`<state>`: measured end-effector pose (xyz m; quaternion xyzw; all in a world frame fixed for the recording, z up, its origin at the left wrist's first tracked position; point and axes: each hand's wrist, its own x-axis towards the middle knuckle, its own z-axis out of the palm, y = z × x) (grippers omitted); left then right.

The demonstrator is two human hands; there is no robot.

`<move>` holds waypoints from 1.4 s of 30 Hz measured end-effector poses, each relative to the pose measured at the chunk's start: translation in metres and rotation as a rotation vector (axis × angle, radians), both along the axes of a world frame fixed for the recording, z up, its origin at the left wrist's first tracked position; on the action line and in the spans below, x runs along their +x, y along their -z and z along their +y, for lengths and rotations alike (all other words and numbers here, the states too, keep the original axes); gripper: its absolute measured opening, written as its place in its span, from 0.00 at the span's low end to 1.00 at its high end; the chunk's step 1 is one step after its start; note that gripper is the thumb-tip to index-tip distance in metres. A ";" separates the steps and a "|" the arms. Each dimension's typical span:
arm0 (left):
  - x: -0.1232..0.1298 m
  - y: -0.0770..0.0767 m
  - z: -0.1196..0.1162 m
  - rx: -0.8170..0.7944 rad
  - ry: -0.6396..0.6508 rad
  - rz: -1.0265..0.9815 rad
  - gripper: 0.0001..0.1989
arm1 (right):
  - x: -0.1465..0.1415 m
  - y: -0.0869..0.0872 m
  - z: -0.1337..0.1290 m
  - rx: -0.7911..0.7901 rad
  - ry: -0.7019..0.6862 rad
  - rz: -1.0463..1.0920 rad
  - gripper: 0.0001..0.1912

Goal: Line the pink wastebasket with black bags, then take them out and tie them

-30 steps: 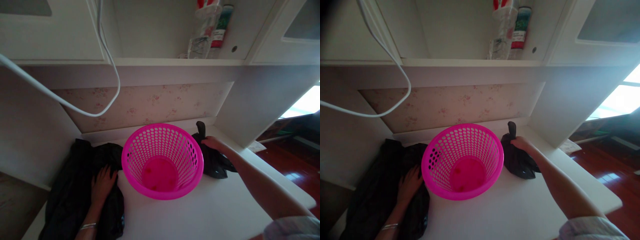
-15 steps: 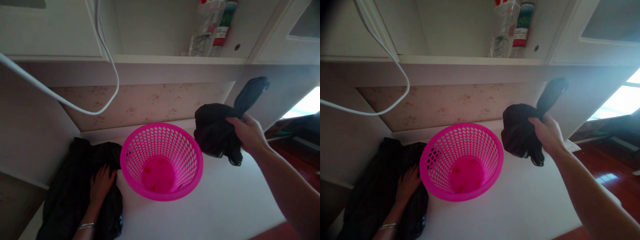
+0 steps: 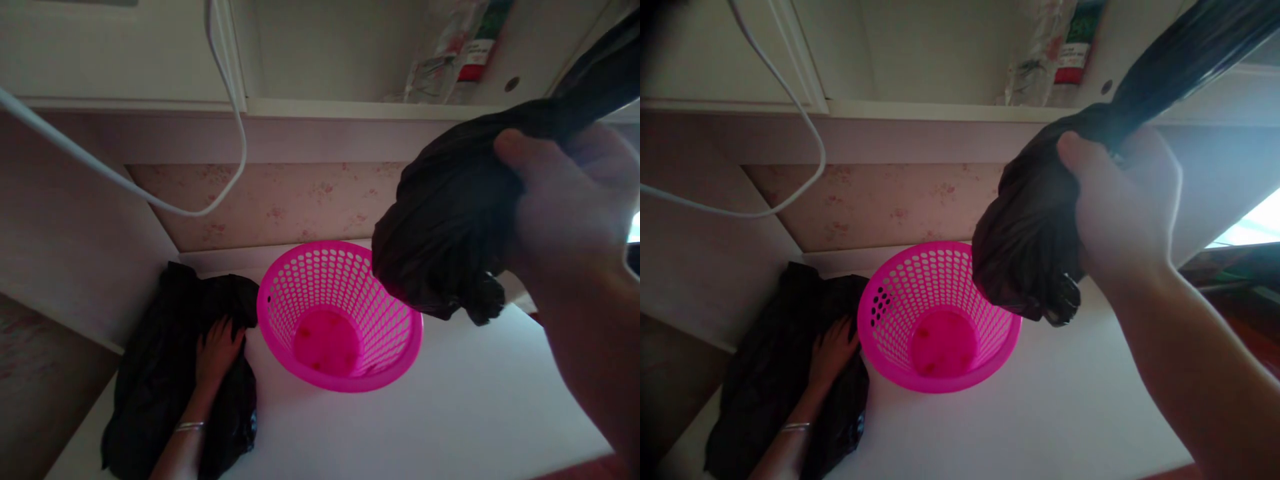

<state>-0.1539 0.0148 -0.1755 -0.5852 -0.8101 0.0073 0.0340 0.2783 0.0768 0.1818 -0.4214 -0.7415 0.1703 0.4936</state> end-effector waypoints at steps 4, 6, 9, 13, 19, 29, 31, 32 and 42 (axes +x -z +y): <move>-0.001 0.003 0.000 0.022 0.003 -0.013 0.28 | -0.034 0.013 -0.004 -0.026 -0.035 0.121 0.23; -0.002 0.005 0.000 0.031 0.001 -0.018 0.29 | -0.051 0.020 -0.004 -0.044 -0.055 0.187 0.22; -0.004 0.007 0.001 0.040 0.006 -0.025 0.28 | -0.072 0.032 -0.005 -0.097 -0.063 0.275 0.18; -0.006 0.009 0.001 0.051 0.008 -0.029 0.28 | -0.083 0.056 -0.010 -0.230 -0.129 0.232 0.17; -0.006 0.009 0.001 0.060 0.008 -0.030 0.26 | -0.078 0.094 -0.014 -0.306 -0.093 -0.026 0.14; -0.004 0.008 0.000 0.101 -0.016 -0.079 0.26 | -0.071 0.107 -0.010 -0.483 -0.091 -0.656 0.15; -0.003 0.007 0.000 0.112 -0.021 -0.096 0.26 | -0.072 0.104 -0.008 -0.551 -0.113 -0.817 0.17; -0.002 0.006 -0.001 0.118 -0.021 -0.108 0.26 | -0.072 0.103 -0.008 -0.572 -0.127 -0.870 0.18; 0.005 -0.053 -0.003 0.369 -0.044 -0.264 0.24 | -0.070 0.102 0.011 -0.642 -0.224 -0.890 0.17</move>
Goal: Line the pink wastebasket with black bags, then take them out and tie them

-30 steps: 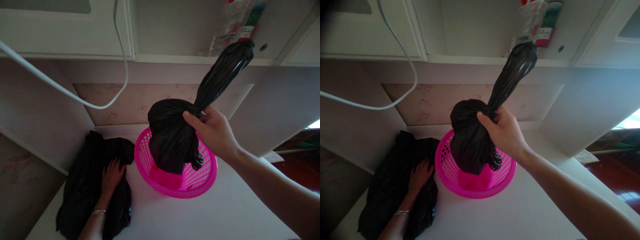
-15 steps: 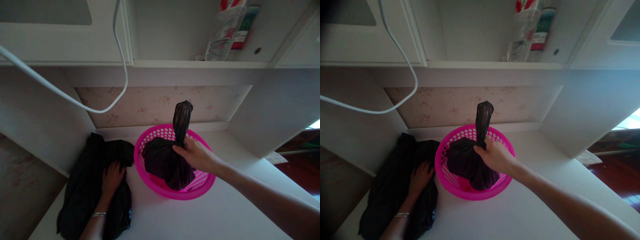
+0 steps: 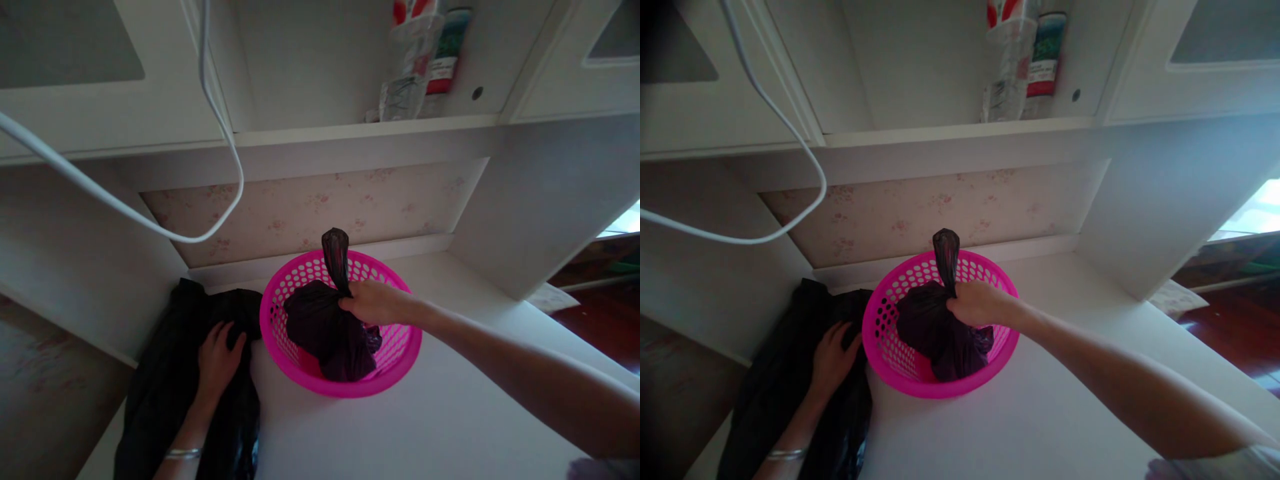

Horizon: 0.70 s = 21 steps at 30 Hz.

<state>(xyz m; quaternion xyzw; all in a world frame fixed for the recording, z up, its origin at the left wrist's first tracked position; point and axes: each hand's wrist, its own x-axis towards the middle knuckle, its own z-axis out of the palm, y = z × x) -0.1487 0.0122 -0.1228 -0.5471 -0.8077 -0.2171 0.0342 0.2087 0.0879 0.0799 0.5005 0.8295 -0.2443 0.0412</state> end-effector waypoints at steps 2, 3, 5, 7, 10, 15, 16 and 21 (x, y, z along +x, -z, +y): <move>0.017 -0.036 -0.018 0.128 0.033 -0.015 0.23 | 0.003 0.004 0.007 -0.066 0.046 0.056 0.18; 0.029 -0.055 -0.032 0.207 0.070 -0.030 0.22 | 0.004 0.007 0.010 -0.102 0.065 0.086 0.18; 0.062 -0.091 -0.062 0.440 0.328 -0.167 0.17 | 0.005 0.012 0.014 -0.171 0.088 0.142 0.17; 0.096 -0.119 -0.088 0.380 0.730 -0.126 0.21 | 0.005 0.015 0.016 -0.228 0.093 0.184 0.17; 0.133 -0.141 -0.104 0.322 1.114 0.130 0.25 | 0.004 0.013 0.015 -0.272 0.093 0.226 0.14; 0.133 -0.142 -0.090 0.228 0.986 -0.125 0.15 | 0.009 0.006 0.008 -0.333 0.098 0.279 0.14; 0.127 -0.141 -0.085 0.202 0.972 -0.201 0.16 | 0.010 0.006 0.007 -0.346 0.096 0.281 0.14; 0.095 -0.153 -0.051 0.087 0.922 -0.345 0.19 | 0.017 0.005 0.004 -0.408 0.050 0.275 0.16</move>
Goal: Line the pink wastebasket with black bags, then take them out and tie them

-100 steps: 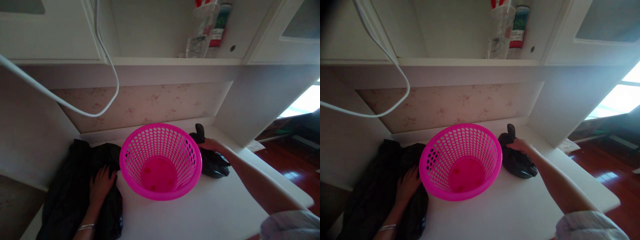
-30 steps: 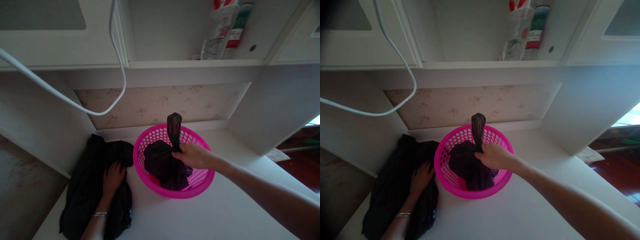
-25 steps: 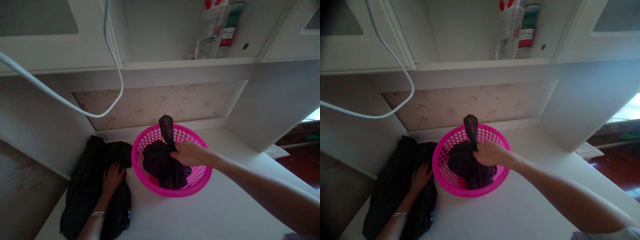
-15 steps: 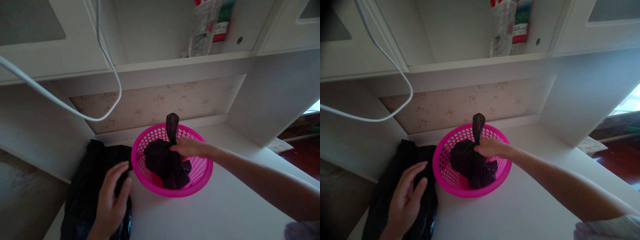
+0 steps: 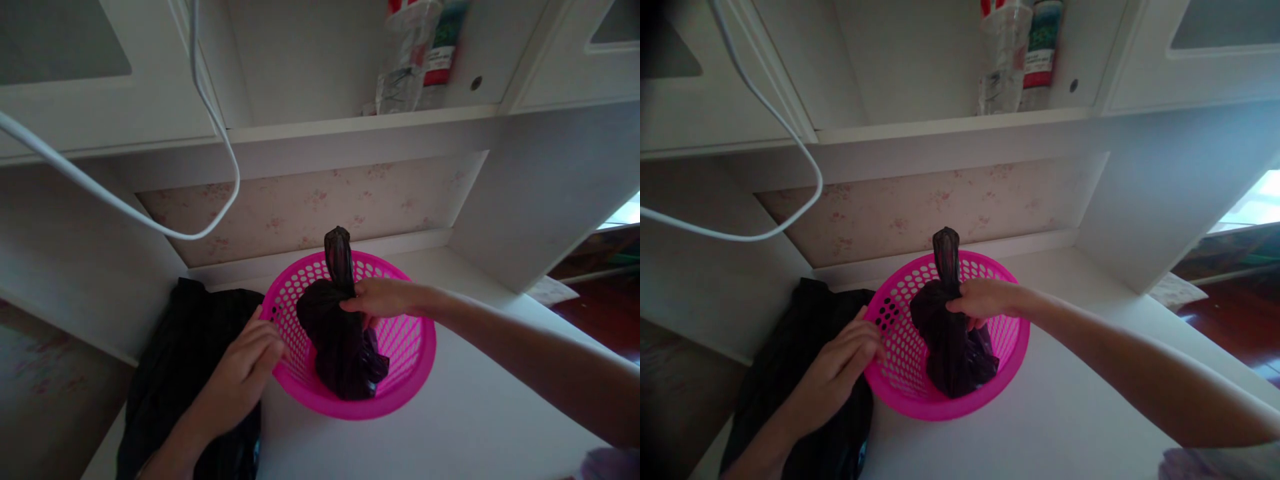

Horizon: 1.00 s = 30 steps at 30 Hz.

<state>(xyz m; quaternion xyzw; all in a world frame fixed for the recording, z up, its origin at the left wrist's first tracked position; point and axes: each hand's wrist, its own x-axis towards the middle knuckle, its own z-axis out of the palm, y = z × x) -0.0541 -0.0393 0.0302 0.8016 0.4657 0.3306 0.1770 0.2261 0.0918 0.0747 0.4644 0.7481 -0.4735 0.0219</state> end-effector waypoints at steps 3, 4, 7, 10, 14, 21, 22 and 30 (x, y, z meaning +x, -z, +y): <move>-0.011 -0.020 0.025 -0.075 -0.004 0.120 0.21 | 0.003 -0.006 -0.004 -0.085 -0.156 0.030 0.13; -0.012 -0.028 0.032 -0.103 0.012 0.170 0.21 | 0.003 -0.008 -0.005 -0.083 -0.248 0.027 0.12; -0.002 -0.051 0.042 -0.147 0.068 0.289 0.17 | 0.001 -0.015 -0.010 0.118 -0.450 -0.063 0.10; 0.023 -0.064 0.044 -0.135 0.152 0.372 0.12 | -0.003 -0.018 -0.014 0.354 -0.414 -0.148 0.08; 0.058 -0.061 0.046 -0.093 0.189 0.491 0.14 | -0.008 -0.020 -0.021 0.525 -0.393 -0.150 0.13; 0.073 -0.050 0.053 -0.082 0.158 0.676 0.08 | 0.002 -0.020 -0.026 0.563 -0.401 -0.094 0.13; 0.070 -0.051 0.053 -0.075 0.173 0.694 0.09 | 0.005 -0.020 -0.025 0.559 -0.403 -0.092 0.13; 0.036 -0.063 0.054 -0.144 0.196 0.774 0.09 | 0.022 -0.019 -0.019 0.688 -0.440 -0.213 0.11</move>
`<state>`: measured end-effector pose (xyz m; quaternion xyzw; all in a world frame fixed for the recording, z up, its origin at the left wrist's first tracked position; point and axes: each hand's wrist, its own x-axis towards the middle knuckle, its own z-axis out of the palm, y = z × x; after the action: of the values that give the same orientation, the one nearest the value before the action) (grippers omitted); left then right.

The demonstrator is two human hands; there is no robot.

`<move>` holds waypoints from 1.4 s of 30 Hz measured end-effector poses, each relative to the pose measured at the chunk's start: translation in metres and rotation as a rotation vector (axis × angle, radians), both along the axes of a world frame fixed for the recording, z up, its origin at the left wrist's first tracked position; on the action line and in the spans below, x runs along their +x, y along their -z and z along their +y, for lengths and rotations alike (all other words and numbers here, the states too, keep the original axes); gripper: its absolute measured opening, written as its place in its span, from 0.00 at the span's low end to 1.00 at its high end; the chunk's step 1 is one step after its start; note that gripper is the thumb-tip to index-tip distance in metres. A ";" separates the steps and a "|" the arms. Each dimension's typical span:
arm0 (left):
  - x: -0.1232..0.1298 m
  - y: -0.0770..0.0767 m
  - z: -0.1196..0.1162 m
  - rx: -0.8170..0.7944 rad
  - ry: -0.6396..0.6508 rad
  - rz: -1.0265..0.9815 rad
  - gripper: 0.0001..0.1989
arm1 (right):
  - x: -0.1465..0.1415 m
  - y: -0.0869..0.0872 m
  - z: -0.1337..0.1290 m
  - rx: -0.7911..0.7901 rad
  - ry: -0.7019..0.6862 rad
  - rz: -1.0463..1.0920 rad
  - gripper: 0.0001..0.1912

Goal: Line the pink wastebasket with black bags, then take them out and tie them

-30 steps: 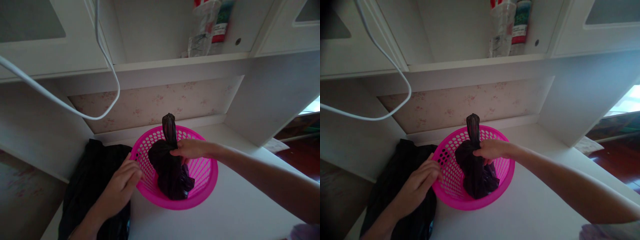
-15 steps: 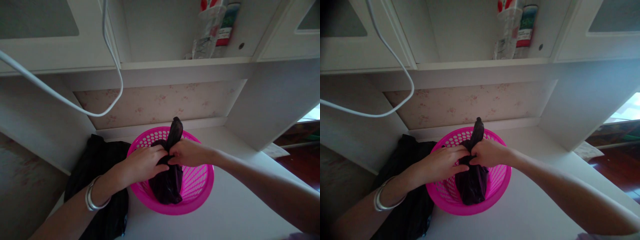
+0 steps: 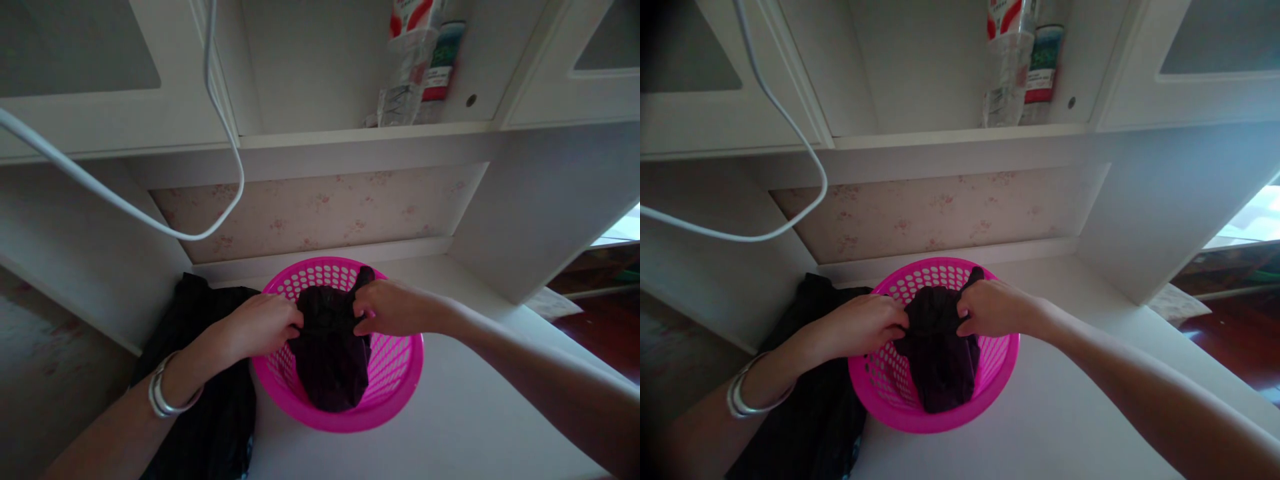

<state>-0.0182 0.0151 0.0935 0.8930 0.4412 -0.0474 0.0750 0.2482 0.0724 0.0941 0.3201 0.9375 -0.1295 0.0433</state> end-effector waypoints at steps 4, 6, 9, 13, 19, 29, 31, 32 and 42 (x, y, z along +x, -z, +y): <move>0.010 -0.004 -0.004 -0.009 0.013 -0.245 0.10 | -0.005 0.001 -0.002 -0.048 -0.090 0.139 0.05; 0.017 0.000 -0.004 -0.002 0.020 -0.324 0.14 | -0.007 0.002 -0.006 -0.056 -0.088 0.177 0.04; 0.023 0.010 -0.001 -0.043 0.064 -0.282 0.14 | -0.007 0.002 -0.011 -0.047 -0.067 0.185 0.06; 0.022 0.016 0.002 -0.042 0.071 -0.228 0.12 | 0.000 -0.001 -0.012 -0.075 -0.047 0.169 0.04; 0.001 -0.001 -0.002 0.009 0.075 -0.105 0.10 | 0.012 -0.009 -0.009 0.015 0.023 -0.078 0.05; 0.013 -0.007 -0.019 -0.055 0.014 -0.183 0.09 | -0.020 0.005 -0.014 -0.096 -0.229 0.203 0.10; 0.015 -0.005 -0.019 -0.084 -0.029 -0.167 0.07 | -0.020 0.003 -0.013 -0.066 -0.225 0.227 0.09; 0.015 -0.004 -0.019 -0.095 -0.047 -0.166 0.06 | -0.018 0.001 -0.013 -0.058 -0.210 0.242 0.08; 0.000 0.004 -0.011 0.008 0.054 -0.265 0.10 | 0.025 -0.003 0.000 0.068 0.263 0.192 0.12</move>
<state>-0.0178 0.0044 0.0894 0.9032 0.4036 0.0707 0.1277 0.2727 0.0725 0.0976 0.4277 0.8911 -0.1320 -0.0745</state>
